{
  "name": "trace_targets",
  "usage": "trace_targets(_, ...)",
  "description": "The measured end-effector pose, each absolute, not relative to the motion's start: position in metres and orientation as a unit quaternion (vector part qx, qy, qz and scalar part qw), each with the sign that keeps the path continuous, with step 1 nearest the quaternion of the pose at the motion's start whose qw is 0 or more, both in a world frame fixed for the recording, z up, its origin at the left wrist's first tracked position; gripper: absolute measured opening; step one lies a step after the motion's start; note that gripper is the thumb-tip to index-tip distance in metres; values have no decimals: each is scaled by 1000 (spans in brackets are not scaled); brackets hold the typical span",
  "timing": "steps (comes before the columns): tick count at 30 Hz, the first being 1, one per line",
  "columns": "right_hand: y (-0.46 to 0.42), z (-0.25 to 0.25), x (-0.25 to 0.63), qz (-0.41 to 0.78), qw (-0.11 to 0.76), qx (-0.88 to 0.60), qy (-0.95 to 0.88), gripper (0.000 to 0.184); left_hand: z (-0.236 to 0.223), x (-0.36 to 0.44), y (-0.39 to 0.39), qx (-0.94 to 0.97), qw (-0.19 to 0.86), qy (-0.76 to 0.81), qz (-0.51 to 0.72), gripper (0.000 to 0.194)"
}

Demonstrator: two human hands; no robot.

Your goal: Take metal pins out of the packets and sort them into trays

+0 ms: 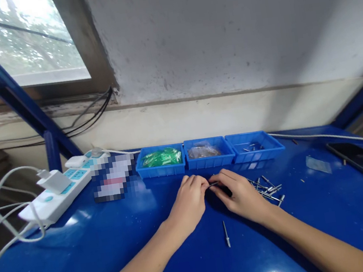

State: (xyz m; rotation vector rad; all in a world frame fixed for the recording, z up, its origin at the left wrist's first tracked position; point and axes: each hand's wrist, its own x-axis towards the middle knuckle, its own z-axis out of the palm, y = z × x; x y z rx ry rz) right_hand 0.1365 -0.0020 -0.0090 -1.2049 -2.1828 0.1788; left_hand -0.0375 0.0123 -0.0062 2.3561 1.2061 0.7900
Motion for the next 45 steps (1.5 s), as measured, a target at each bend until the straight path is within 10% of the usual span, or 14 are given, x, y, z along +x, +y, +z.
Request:
trace_targets(28, -5, 7, 149, 20, 386, -429, -817, 9, 7, -42, 9, 834, 212, 410, 302, 29)
trace_targets(34, 21, 13, 195, -137, 408, -675, -599, 31, 12, -51, 10, 898, 169, 359, 190, 23)
trace_targets(45, -8, 7, 141, 87, 315, -471, -819, 21, 3, -47, 15, 882, 141, 409, 186, 18)
